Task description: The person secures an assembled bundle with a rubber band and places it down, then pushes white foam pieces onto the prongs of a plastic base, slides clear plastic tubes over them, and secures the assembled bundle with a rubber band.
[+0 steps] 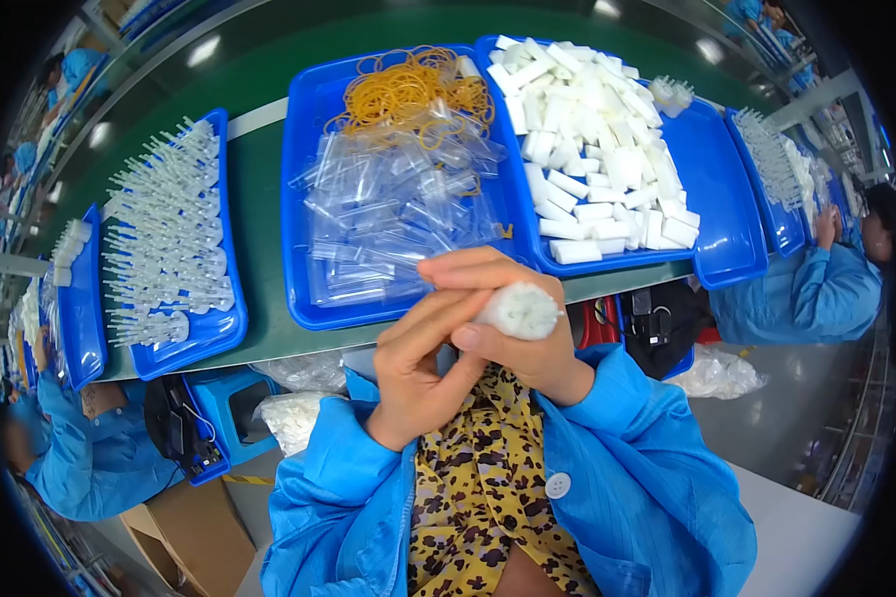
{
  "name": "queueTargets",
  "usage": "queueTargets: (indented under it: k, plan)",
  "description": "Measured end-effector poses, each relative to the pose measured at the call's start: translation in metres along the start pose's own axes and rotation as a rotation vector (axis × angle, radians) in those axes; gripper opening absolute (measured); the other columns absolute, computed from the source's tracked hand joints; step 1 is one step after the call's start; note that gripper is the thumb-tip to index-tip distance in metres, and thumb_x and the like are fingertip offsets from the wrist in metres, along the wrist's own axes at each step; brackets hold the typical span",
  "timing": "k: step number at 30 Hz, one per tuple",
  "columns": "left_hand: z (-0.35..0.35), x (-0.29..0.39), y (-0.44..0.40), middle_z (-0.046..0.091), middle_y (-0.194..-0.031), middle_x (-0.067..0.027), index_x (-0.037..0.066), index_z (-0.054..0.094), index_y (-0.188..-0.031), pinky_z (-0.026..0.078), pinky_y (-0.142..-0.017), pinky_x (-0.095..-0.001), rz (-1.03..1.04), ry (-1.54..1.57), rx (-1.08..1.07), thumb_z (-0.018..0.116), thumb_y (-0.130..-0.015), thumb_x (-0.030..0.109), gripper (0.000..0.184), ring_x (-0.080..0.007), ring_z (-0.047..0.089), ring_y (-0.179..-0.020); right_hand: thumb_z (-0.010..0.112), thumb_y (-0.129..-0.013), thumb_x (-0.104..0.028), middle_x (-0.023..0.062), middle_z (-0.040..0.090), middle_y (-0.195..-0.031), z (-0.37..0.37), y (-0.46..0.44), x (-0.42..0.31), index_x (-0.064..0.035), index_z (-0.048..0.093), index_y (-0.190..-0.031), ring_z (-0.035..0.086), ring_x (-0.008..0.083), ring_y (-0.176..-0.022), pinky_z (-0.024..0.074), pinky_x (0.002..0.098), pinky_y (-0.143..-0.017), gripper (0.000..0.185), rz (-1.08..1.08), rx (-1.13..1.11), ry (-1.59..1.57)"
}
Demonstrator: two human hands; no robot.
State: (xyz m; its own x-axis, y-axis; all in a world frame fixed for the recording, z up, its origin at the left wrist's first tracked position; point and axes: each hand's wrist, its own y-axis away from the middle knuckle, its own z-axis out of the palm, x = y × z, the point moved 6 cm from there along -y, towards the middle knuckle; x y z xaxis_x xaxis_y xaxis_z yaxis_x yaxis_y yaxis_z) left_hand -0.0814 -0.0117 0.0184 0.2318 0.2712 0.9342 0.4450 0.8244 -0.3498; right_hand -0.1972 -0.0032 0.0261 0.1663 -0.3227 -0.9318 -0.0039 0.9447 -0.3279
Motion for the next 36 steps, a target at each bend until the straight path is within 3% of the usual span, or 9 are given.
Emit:
queueTargets:
  k: [3,8,12,14,18,23,25,28,36]
  plan:
    - [-0.004,-0.011,0.005,0.056,-0.121,-0.0153,-0.004,0.060,-0.120,0.049,-0.087,-0.0291,-0.036,0.093,-0.012,0.067,-0.081,-0.005,0.040,-0.0218,0.058,-0.108,0.074,-0.077,-0.007,0.0131,0.060,-0.115,0.006,0.002,-0.002,-0.0007,0.064,-0.112,0.059,0.0229,-0.105,0.0464,0.0335,-0.091,0.037,0.022,0.028,0.028]
    - [-0.019,-0.011,0.009,0.050,-0.125,-0.0122,-0.003,0.052,-0.122,0.041,-0.101,-0.0363,-0.080,0.614,0.040,0.070,-0.080,-0.003,0.046,-0.0230,0.051,-0.116,0.090,-0.048,-0.051,0.0122,0.047,-0.127,0.012,-0.017,-0.010,-0.0013,0.037,-0.141,0.046,0.0252,-0.121,0.0295,0.0373,-0.108,0.118,0.234,-0.184,-0.142]
    - [-0.045,-0.009,0.018,0.049,-0.122,-0.0135,-0.003,0.053,-0.120,0.044,-0.099,-0.0367,-0.139,0.584,0.238,0.069,-0.079,-0.006,0.044,-0.0225,0.052,-0.114,0.080,-0.069,-0.027,0.0113,0.056,-0.116,-0.017,-0.058,-0.008,-0.0023,0.057,-0.123,0.053,0.0237,-0.110,0.0394,0.0346,-0.099,0.064,-0.031,-0.051,0.063]
    - [-0.053,-0.001,0.016,0.048,-0.122,-0.0134,-0.003,0.054,-0.119,0.047,-0.096,-0.0356,-0.029,0.394,0.244,0.069,-0.079,-0.007,0.043,-0.0221,0.052,-0.113,0.072,-0.074,-0.014,0.0091,0.062,-0.101,0.003,-0.072,-0.008,-0.0071,0.066,-0.108,0.055,0.0264,-0.100,0.0446,0.0353,-0.088,0.035,-0.243,-0.052,0.913]
    - [-0.064,0.021,0.020,0.048,-0.121,-0.0139,-0.002,0.058,-0.114,0.053,-0.087,-0.0320,0.118,0.067,0.300,0.068,-0.078,-0.008,0.037,-0.0211,0.054,-0.110,0.073,-0.072,-0.008,0.0084,0.064,-0.095,0.032,-0.077,0.017,-0.0090,0.068,-0.105,0.057,0.0283,-0.091,0.0467,0.0363,-0.079,0.034,-0.307,-0.160,1.172]
    - [-0.074,0.024,0.027,0.049,-0.119,-0.0141,-0.002,0.062,-0.110,0.053,-0.086,-0.0317,0.114,-0.030,0.372,0.068,-0.078,-0.007,0.034,-0.0206,0.056,-0.106,0.069,-0.077,-0.005,0.0069,0.063,-0.092,0.017,-0.071,-0.005,-0.0058,0.067,-0.103,0.060,0.0248,-0.081,0.0476,0.0327,-0.072,0.027,-0.249,-0.030,0.944]
    - [-0.074,0.024,0.025,0.050,-0.118,-0.0140,-0.001,0.063,-0.110,0.053,-0.085,-0.0319,0.124,-0.045,0.382,0.069,-0.078,-0.007,0.033,-0.0206,0.057,-0.104,0.065,-0.083,-0.003,0.0045,0.062,-0.092,-0.010,-0.062,-0.001,-0.0012,0.062,-0.108,0.061,0.0160,-0.084,0.0472,0.0265,-0.071,0.025,0.087,0.170,0.249]
    - [-0.071,0.021,0.022,0.050,-0.117,-0.0137,-0.001,0.064,-0.110,0.054,-0.084,-0.0312,0.129,-0.080,0.367,0.069,-0.077,-0.006,0.033,-0.0211,0.057,-0.104,0.062,-0.087,-0.004,0.0042,0.061,-0.094,-0.020,-0.039,-0.008,0.0023,0.058,-0.114,0.059,0.0109,-0.089,0.0472,0.0226,-0.072,0.028,0.231,0.108,-0.213]
    - [-0.056,0.018,0.011,0.051,-0.114,-0.0119,0.000,0.065,-0.110,0.054,-0.081,-0.0287,0.100,-0.114,0.325,0.069,-0.077,-0.006,0.033,-0.0204,0.057,-0.102,0.060,-0.088,-0.005,0.0142,0.062,-0.113,0.000,-0.017,-0.036,0.0029,0.058,-0.114,0.062,0.0130,-0.090,0.0505,0.0250,-0.078,0.027,0.309,-0.001,-0.090]
